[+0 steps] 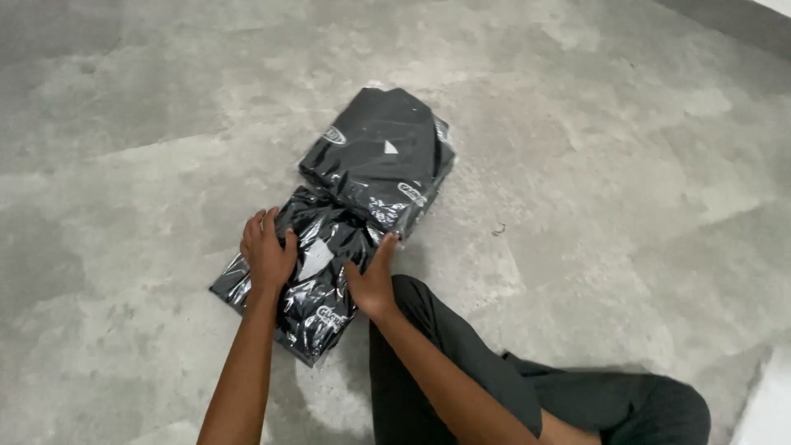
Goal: The person sits on the floor and repeatedly folds black shirts, places them into clear plastic bags, and seals the bags. They then stack the packaged shirts into a pile.
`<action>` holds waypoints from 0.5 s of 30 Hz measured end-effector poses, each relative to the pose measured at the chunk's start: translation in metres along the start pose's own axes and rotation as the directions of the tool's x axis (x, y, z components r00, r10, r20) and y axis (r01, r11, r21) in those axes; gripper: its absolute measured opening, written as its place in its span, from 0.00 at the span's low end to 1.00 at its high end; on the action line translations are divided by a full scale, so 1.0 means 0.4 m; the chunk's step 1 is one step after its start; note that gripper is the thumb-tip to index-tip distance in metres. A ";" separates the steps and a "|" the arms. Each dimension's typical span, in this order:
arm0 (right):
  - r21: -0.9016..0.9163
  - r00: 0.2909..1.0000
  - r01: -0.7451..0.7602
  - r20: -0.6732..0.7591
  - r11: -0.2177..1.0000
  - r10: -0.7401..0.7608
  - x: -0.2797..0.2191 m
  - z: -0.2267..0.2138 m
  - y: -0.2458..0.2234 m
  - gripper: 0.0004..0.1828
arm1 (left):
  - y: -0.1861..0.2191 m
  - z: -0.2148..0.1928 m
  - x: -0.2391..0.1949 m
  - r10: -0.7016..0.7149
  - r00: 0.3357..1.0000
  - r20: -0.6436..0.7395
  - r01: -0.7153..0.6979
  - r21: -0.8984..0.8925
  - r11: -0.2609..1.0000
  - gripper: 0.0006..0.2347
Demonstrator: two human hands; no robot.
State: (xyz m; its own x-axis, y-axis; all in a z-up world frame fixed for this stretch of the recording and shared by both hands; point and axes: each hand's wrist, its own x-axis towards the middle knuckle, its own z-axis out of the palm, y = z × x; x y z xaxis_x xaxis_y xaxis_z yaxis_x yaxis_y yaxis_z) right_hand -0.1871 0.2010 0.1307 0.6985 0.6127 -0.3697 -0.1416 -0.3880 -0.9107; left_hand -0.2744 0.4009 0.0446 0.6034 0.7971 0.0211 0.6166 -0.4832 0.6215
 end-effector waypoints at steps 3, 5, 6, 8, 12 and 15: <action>0.147 1.000 -0.010 0.006 0.989 0.010 0.001 -0.106 -0.057 0.55 | 0.081 0.061 0.023 0.167 0.985 -0.045 -0.171 -0.084 0.982 0.18; 0.158 0.996 0.013 -0.093 0.987 0.001 0.029 -0.182 -0.023 0.52 | 0.196 0.087 0.017 0.244 0.969 -0.039 -0.247 -0.151 0.957 0.17; 0.146 0.989 0.038 -0.150 0.988 -0.016 0.041 -0.225 -0.005 0.50 | 0.255 0.101 0.011 0.281 0.958 -0.063 -0.288 -0.215 0.933 0.15; 0.113 0.964 0.059 -0.266 0.992 -0.028 0.054 -0.333 0.074 0.48 | 0.360 0.171 -0.007 0.365 0.927 -0.087 -0.375 -0.214 0.902 0.16; -0.074 0.879 0.115 -0.457 0.991 -0.136 -0.039 -0.585 0.130 0.45 | 0.625 0.273 -0.096 0.536 0.839 -0.096 -0.532 -0.357 0.768 0.21; -0.163 0.840 0.081 -0.520 0.983 -0.155 -0.134 -0.781 0.229 0.46 | 0.790 0.412 -0.227 0.570 0.820 0.054 -0.489 -0.453 0.746 0.23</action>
State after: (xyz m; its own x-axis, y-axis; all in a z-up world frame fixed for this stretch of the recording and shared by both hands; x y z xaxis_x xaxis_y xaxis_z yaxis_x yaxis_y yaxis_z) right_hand -0.0183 -0.0825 0.1245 0.9735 0.2165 -0.0732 0.0315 -0.4443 -0.8953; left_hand -0.0510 0.1164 0.1101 0.8735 0.3585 0.3294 -0.0642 -0.5857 0.8080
